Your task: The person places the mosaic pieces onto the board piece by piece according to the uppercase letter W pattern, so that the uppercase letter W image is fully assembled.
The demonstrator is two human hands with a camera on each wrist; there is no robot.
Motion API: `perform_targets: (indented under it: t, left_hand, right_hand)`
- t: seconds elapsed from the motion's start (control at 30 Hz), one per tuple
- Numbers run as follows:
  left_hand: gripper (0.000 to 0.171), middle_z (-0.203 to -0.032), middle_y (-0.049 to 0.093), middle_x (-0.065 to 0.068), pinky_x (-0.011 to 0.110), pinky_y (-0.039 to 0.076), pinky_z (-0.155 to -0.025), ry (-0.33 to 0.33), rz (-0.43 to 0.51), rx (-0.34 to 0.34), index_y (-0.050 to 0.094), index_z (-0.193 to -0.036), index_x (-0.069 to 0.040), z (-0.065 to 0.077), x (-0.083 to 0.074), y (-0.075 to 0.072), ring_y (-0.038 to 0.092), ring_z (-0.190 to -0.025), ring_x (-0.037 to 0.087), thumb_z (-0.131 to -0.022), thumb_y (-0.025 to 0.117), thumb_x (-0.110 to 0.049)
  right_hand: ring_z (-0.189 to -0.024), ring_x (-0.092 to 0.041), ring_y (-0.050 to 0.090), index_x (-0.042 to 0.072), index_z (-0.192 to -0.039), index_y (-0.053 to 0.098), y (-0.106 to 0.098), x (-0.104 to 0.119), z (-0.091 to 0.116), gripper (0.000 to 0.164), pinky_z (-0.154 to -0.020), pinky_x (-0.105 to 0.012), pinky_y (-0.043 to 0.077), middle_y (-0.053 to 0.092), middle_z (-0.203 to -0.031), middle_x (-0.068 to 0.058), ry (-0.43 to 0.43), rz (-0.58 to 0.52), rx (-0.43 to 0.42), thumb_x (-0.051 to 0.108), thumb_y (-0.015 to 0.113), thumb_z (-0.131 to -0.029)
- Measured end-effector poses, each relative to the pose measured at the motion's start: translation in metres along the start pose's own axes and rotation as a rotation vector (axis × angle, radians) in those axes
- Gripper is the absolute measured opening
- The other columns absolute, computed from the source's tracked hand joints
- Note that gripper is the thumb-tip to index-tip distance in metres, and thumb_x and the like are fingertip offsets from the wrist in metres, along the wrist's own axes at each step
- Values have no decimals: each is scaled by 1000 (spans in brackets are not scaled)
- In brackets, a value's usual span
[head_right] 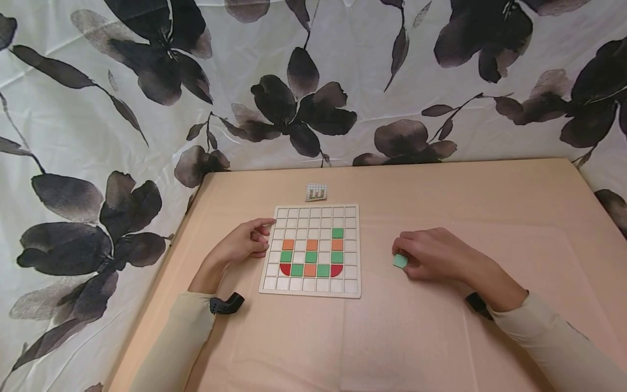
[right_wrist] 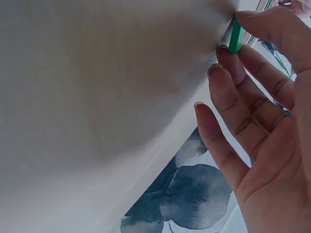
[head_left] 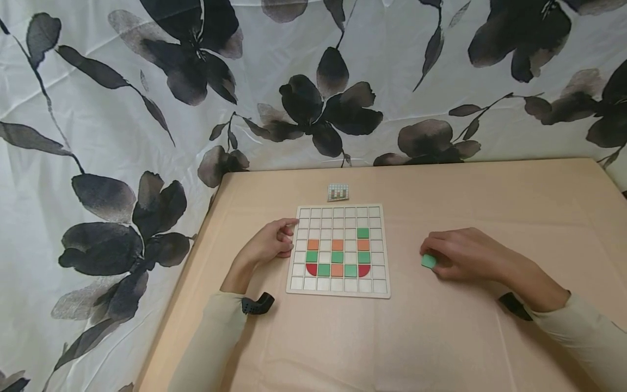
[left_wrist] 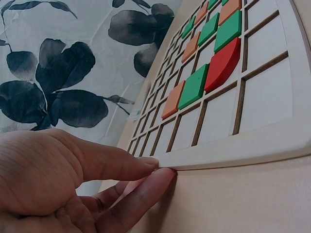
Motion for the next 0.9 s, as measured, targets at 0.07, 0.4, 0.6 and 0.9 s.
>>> perform_targets:
  t: [0.07,0.4,0.6,0.9]
  left_hand:
    - [62,-115,46,15,30,59,-71,2,-3,1,45,-151,-8,1,-1,0,53,-87,20,-94,61,12]
    - [63,-116,46,15,30,59,-72,-2,11,1,45,-151,-8,2,-1,0,53,-88,20,-94,60,12]
    - [63,-115,45,15,30,59,-71,-7,7,4,45,-151,-8,3,-1,-1,53,-87,20,-94,60,12]
    - [63,-115,46,15,32,59,-73,-17,1,-3,46,-151,-9,3,0,-1,53,-87,20,-94,61,11]
  right_hand:
    - [-69,4,46,24,-96,70,1,0,-1,24,-61,-22,46,58,-87,17,-5,-5,4,21,82,-75]
    - [-73,2,51,26,-98,71,5,-2,-9,23,-65,-23,48,59,-90,19,8,-32,55,24,80,-77]
    - [-72,1,50,27,-99,72,1,-2,-15,22,-62,-21,45,58,-90,19,-4,-58,60,24,81,-78]
    - [-70,-1,48,28,-100,72,-6,-4,-29,24,-57,-20,39,57,-87,16,-4,-60,85,25,81,-78]
Point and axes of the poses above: each hand's wrist, its own z-axis away from the middle knuckle, its own y-axis out of the palm, x = y × z, the point moved 5 cm from there along -z, towards the middle knuckle
